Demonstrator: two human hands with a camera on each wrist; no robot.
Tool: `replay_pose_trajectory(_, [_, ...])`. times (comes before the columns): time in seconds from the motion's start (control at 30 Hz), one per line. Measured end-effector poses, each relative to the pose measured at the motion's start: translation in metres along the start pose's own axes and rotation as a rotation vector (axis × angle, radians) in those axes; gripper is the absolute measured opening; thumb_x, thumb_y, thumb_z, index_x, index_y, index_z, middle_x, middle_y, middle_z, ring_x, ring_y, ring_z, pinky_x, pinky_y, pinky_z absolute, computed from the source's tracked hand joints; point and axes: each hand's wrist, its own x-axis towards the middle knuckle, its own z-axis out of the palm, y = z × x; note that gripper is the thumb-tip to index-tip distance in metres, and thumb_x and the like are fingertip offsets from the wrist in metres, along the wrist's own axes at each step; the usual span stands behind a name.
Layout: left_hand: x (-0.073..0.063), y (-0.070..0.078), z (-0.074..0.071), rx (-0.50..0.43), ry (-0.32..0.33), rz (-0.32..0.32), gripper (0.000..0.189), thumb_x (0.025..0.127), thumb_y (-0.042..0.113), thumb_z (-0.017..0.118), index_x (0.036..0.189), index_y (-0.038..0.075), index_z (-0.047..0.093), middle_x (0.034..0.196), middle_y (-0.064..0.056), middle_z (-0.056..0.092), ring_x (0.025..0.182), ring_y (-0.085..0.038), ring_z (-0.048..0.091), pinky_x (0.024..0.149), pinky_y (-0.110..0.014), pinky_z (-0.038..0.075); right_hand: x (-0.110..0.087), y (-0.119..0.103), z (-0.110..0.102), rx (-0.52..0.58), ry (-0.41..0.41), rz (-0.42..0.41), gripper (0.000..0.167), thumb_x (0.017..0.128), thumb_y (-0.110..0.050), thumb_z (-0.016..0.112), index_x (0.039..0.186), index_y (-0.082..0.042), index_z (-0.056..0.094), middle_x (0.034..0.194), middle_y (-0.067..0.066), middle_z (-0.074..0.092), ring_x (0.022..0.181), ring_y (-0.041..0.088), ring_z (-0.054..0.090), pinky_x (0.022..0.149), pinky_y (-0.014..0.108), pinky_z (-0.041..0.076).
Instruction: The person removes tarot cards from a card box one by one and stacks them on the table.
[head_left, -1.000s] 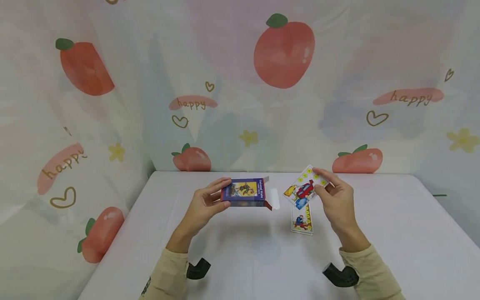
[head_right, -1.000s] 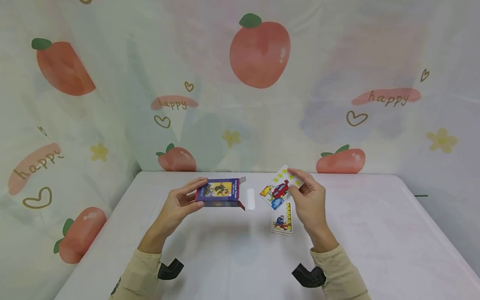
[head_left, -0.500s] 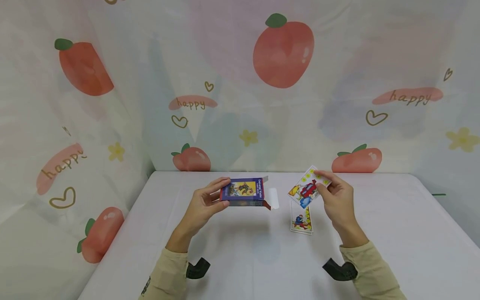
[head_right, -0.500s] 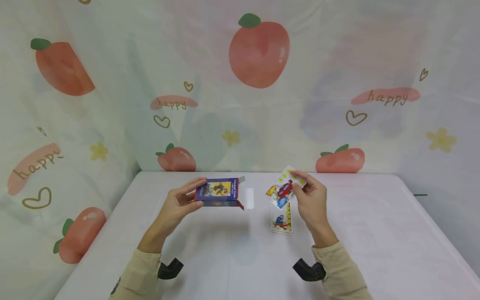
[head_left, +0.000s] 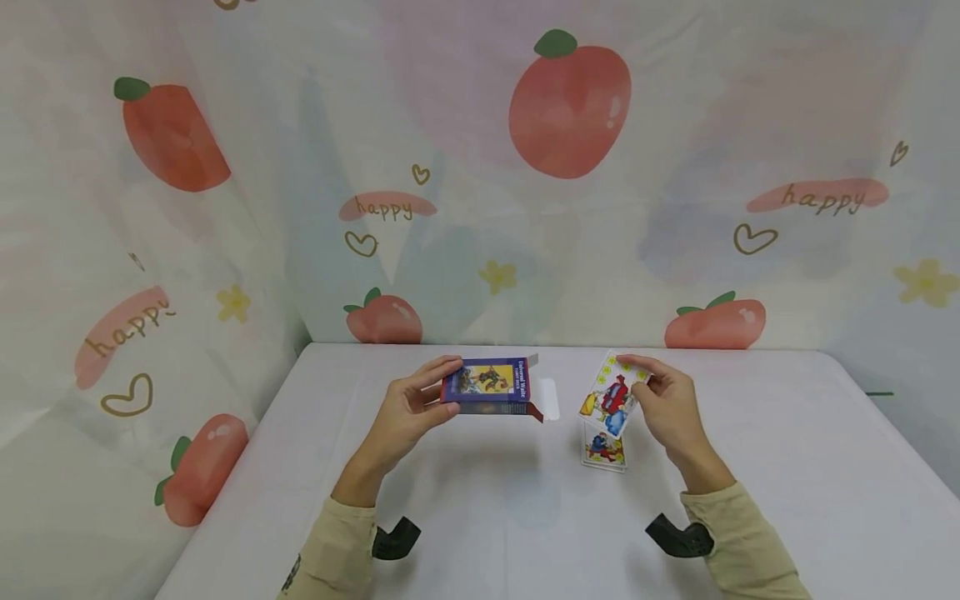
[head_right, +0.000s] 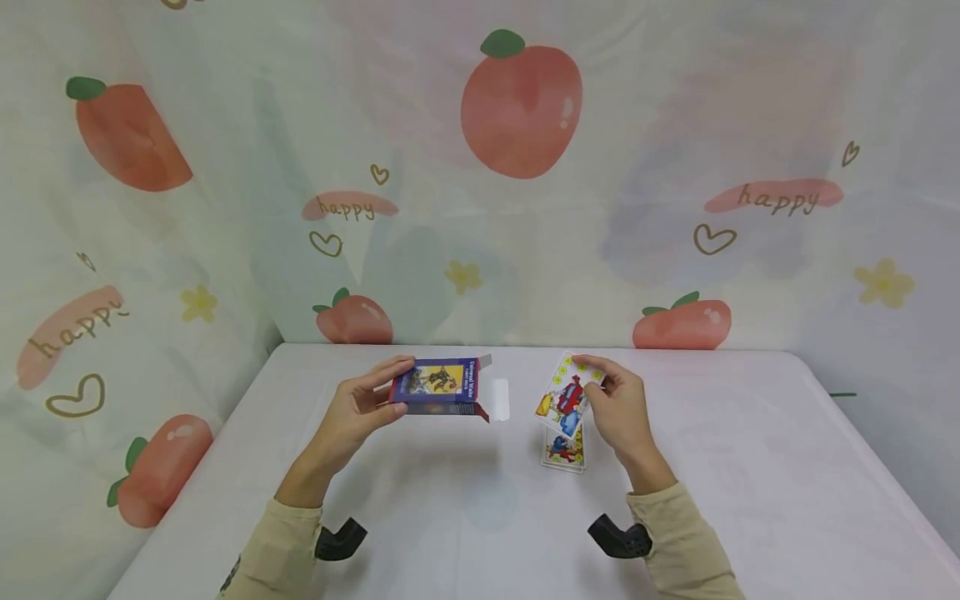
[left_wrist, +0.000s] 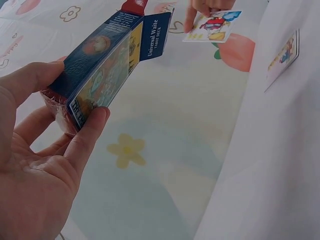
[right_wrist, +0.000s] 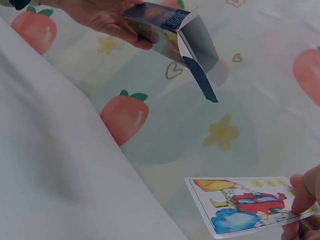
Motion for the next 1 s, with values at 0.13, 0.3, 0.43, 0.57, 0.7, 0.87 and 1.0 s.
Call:
replay_pose_trajectory(0.13, [0.0,0.0,0.001,0.004,0.002,0.006,0.053,0.094,0.012,0.071,0.143,0.002,0.055,0.16,-0.014,0.038,0.129,-0.04,0.053,0.093,-0.024,0.057,0.001,0.006,0.0,-0.026,-0.012,0.004,0.043,0.097,0.007,0.042,0.138,0.005,0.056,0.145,0.025,0.052,0.095,0.0,0.051,0.069,0.01,0.045])
replay_pose_trajectory(0.3, [0.0,0.001,0.001,0.003,0.002,0.007,0.052,0.094,0.011,0.071,0.143,0.002,0.056,0.159,-0.015,0.039,0.128,-0.04,0.053,0.093,-0.024,0.057,0.003,0.013,0.0,-0.021,-0.035,0.007,0.043,0.097,0.007,0.043,0.139,0.006,0.055,0.144,0.026,0.052,0.097,-0.006,0.052,0.078,0.004,0.047])
replay_pose_trajectory(0.43, [0.0,0.001,0.0,0.003,-0.002,0.008,0.052,0.094,0.012,0.071,0.143,0.002,0.055,0.159,-0.015,0.038,0.128,-0.039,0.053,0.093,-0.024,0.057,0.005,0.019,0.0,-0.021,-0.052,0.024,0.044,0.098,0.007,0.043,0.14,0.005,0.055,0.144,0.027,0.052,0.096,-0.003,0.053,0.077,0.006,0.048])
replay_pose_trajectory(0.57, [0.0,0.001,0.0,-0.001,-0.005,0.01,0.052,0.094,0.012,0.071,0.143,0.002,0.055,0.16,-0.015,0.038,0.126,-0.039,0.054,0.093,-0.024,0.057,0.007,0.025,0.001,-0.023,-0.063,0.035,0.044,0.097,0.007,0.042,0.14,0.005,0.055,0.144,0.027,0.053,0.096,0.001,0.053,0.075,0.008,0.047])
replay_pose_trajectory(0.7, [0.0,0.001,0.0,-0.001,-0.007,0.01,0.052,0.095,0.012,0.071,0.143,0.002,0.055,0.16,-0.015,0.038,0.125,-0.038,0.055,0.093,-0.024,0.058,0.008,0.03,0.002,-0.008,-0.07,0.018,0.044,0.096,0.009,0.042,0.138,0.006,0.056,0.141,0.027,0.054,0.095,-0.001,0.052,0.074,0.009,0.047])
replay_pose_trajectory(0.87, [0.0,0.0,0.0,0.0,-0.006,0.011,0.052,0.095,0.011,0.07,0.143,0.002,0.056,0.16,-0.014,0.038,0.125,-0.038,0.055,0.093,-0.024,0.058,0.009,0.036,0.005,-0.001,-0.087,0.015,0.044,0.095,0.011,0.041,0.136,0.008,0.057,0.141,0.027,0.055,0.097,-0.002,0.051,0.076,0.008,0.046])
replay_pose_trajectory(1.0, [0.0,0.001,0.0,0.007,-0.002,0.006,0.051,0.095,0.011,0.07,0.143,0.003,0.056,0.16,-0.014,0.038,0.126,-0.039,0.055,0.092,-0.024,0.058,0.01,0.041,0.007,-0.034,-0.119,0.036,0.043,0.095,0.009,0.041,0.136,0.008,0.056,0.145,0.026,0.053,0.101,-0.002,0.049,0.079,0.005,0.044])
